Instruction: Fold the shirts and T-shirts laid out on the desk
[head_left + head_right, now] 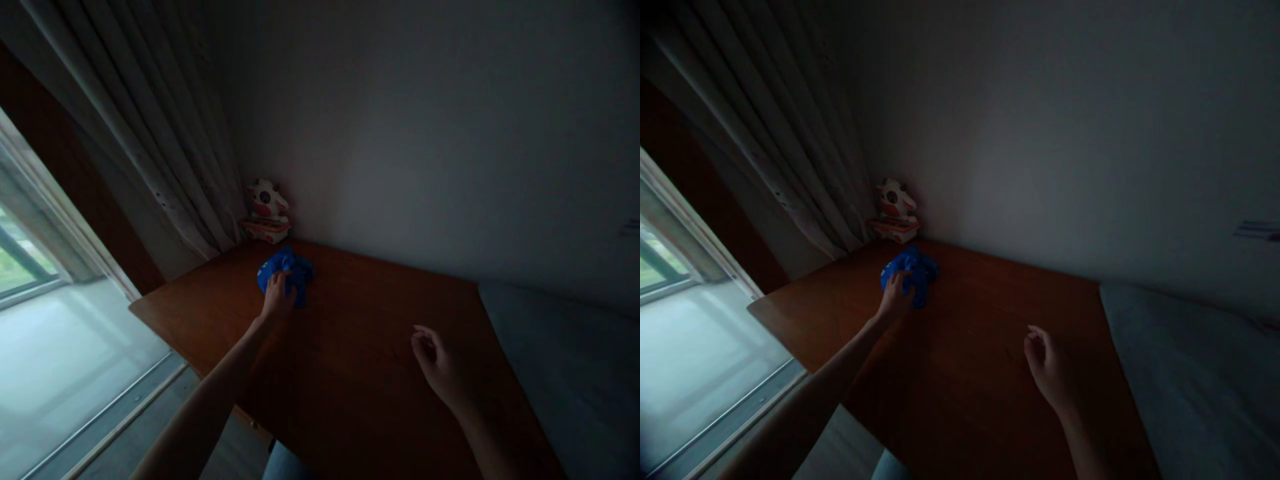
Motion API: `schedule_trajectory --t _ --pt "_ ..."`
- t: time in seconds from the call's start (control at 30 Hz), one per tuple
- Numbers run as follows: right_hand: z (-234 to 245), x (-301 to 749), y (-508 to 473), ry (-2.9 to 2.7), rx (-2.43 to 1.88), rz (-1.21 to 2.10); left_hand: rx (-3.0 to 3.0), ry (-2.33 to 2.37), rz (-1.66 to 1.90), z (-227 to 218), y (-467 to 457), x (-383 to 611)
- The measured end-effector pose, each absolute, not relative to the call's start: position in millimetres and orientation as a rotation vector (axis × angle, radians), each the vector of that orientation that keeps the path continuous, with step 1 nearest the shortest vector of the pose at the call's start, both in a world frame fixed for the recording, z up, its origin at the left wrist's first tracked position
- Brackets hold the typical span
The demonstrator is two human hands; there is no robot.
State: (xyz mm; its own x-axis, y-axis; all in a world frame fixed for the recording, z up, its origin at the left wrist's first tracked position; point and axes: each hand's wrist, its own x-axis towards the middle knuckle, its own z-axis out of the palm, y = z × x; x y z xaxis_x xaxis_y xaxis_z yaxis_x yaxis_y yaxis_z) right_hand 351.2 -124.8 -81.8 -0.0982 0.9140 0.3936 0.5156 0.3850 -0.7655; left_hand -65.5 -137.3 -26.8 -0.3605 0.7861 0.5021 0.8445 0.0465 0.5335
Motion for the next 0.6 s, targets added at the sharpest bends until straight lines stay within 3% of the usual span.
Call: schedule_trajectory --t 0.13,0.27,0.4,0.6 --pt "-73.6 351.2 -129.8 -1.65 -1.263 0.499 -2.384 -1.755 -0.963 -40.7 -129.1 18.6" --pt "-69.4 353.6 -132.9 -1.537 -1.336 0.474 -2.663 -1.469 -0.864 -44.0 -129.4 89.3" --pt "-72.0 362.4 -133.0 -1.572 -1.463 0.451 -2.755 -1.398 -1.06 -49.9 -128.9 98.0" --pt "-44.4 427.2 -135.2 -1.683 -1.795 0.36 -2.629 -1.712 -1.396 -52.7 -121.2 77.0"
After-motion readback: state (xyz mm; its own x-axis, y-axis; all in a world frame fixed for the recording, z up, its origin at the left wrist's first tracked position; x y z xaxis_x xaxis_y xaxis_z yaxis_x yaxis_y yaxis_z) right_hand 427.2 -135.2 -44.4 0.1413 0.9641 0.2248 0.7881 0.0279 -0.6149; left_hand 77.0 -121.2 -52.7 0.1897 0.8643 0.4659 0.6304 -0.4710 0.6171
